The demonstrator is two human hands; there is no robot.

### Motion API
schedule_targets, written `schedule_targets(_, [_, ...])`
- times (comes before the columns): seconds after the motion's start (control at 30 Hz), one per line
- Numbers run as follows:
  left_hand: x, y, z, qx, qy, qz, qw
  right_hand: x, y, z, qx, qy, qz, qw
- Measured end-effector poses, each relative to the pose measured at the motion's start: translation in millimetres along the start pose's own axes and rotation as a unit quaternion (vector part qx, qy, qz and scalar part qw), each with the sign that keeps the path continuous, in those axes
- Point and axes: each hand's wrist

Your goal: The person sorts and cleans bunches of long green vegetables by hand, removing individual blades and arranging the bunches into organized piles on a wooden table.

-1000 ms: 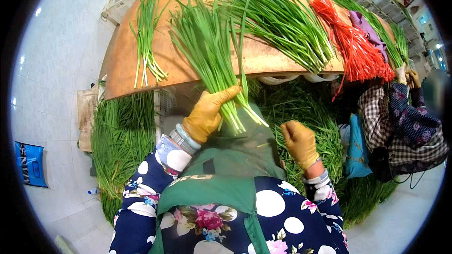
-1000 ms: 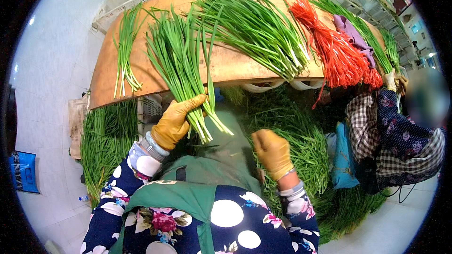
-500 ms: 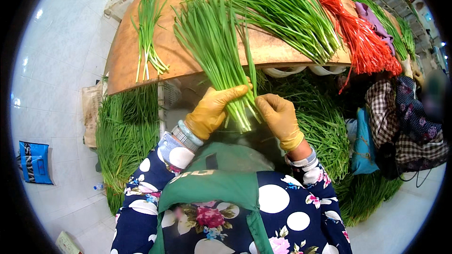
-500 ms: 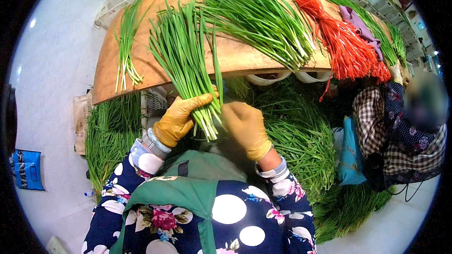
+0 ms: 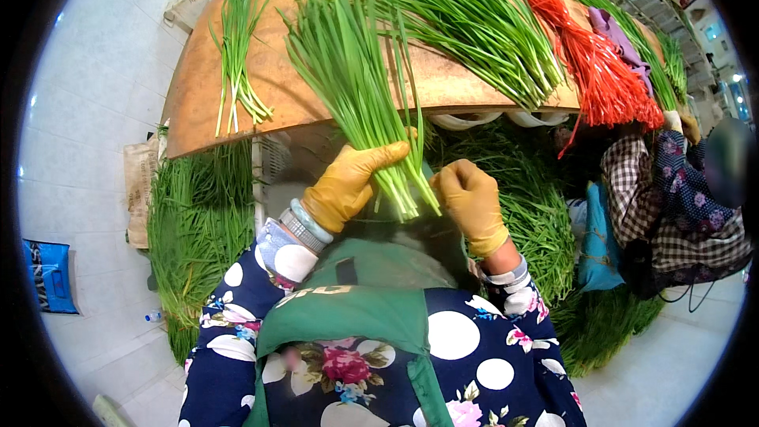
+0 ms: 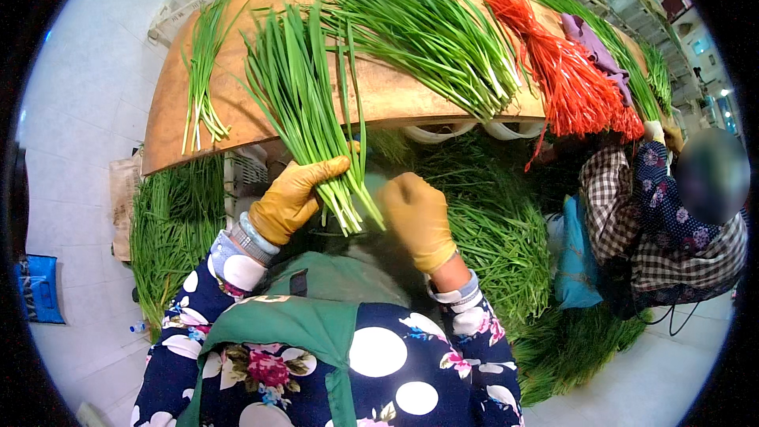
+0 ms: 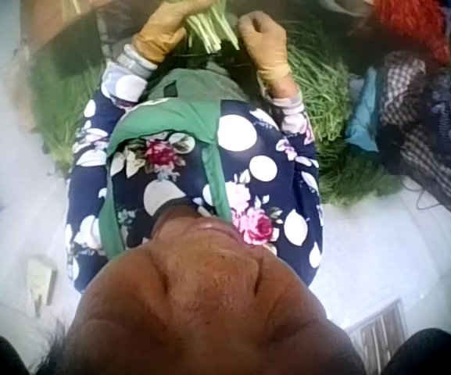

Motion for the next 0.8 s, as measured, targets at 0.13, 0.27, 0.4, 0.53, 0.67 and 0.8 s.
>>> schedule_targets(0.13, [1.3, -2.5, 1.7, -0.012, -0.014, -0.001, 1.000, 5.0, -17.3, 0.3, 0.130, -0.051, 0.002, 0.990])
schedule_targets(0.27, [-0.7, -1.6, 1.8, -0.023, -0.006, 0.012, 1.000, -7.9, -21.6, -0.3, 0.067, -0.070, 0.044, 0.994])
schedule_targets(0.4, [-0.5, -2.0, 1.6, -0.027, 0.000, 0.050, 0.998, -5.8, -19.8, 1.1, -0.008, -0.067, 0.049, 0.997])
schedule_targets(0.53, [1.9, -7.1, 5.3, -0.037, -0.003, 0.024, 0.999, -11.5, -14.9, 0.0, 0.053, 0.006, 0.024, 0.998])
schedule_targets(0.67, [0.4, -2.5, 3.4, -0.048, -0.007, 0.072, 0.996, -7.2, -25.1, -2.9, 0.050, -0.003, 0.049, 0.998])
schedule_targets(0.8, [2.7, -3.9, 2.5, -0.047, -0.010, 0.039, 0.998, -6.2, -29.8, -0.7, 0.014, -0.069, 0.060, 0.996])
Point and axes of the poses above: each hand's wrist, its own z-axis towards the middle knuckle, its own x-axis out of the back of the hand, y = z × x, and after that the axes turned 12 degrees about -x, right-handed
